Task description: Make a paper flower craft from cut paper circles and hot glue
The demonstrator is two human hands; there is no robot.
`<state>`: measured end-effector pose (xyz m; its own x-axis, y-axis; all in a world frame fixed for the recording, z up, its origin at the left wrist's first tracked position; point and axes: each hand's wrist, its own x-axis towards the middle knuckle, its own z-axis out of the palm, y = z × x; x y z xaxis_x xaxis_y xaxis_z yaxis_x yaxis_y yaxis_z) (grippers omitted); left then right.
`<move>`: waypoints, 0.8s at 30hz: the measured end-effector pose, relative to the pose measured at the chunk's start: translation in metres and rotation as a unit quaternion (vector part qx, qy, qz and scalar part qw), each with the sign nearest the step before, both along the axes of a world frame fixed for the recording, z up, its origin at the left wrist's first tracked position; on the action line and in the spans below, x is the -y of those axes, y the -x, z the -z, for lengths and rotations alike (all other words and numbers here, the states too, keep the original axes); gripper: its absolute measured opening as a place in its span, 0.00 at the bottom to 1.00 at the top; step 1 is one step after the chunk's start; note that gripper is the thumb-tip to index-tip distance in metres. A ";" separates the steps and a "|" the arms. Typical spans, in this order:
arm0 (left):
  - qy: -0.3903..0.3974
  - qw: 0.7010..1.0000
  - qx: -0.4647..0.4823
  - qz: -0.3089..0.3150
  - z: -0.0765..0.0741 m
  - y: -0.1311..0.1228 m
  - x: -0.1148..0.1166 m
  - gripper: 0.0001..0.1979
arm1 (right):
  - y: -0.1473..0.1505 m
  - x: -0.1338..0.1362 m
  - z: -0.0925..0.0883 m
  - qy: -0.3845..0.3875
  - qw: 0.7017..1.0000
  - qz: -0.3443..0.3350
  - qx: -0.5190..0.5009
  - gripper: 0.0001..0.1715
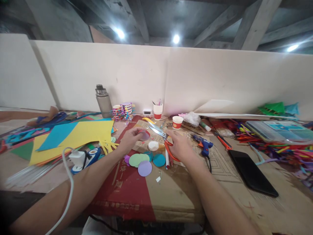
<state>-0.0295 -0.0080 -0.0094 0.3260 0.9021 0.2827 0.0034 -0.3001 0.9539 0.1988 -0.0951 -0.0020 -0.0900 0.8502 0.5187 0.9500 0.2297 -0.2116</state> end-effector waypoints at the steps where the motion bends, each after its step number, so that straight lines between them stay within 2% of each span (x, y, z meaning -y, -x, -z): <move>1: 0.001 1.000 -0.001 -0.002 0.000 0.001 0.000 0.13 | 0.001 0.002 -0.002 0.021 0.999 0.025 0.033 0.28; 4: -0.011 1.000 -0.009 -0.015 -0.002 0.003 -0.001 0.14 | 0.004 0.007 -0.008 0.061 0.990 0.067 0.106 0.28; 9: -0.004 1.000 -0.012 -0.026 -0.004 0.004 0.000 0.14 | 0.004 0.007 -0.010 0.079 0.981 0.074 0.159 0.29; 17: -0.013 0.999 -0.015 -0.034 -0.003 0.004 0.000 0.14 | -0.001 0.004 -0.006 0.083 0.977 0.065 0.183 0.29; 24: 0.010 1.000 0.006 -0.001 -0.001 0.005 -0.001 0.16 | 0.001 0.005 -0.007 0.089 0.974 0.070 0.196 0.29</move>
<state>-0.0343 -0.0066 -0.0081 0.3208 0.9084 0.2680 -0.0067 -0.2807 0.9598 0.1980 -0.1002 0.0051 -0.1280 0.9418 0.3109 0.9852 0.0846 0.1493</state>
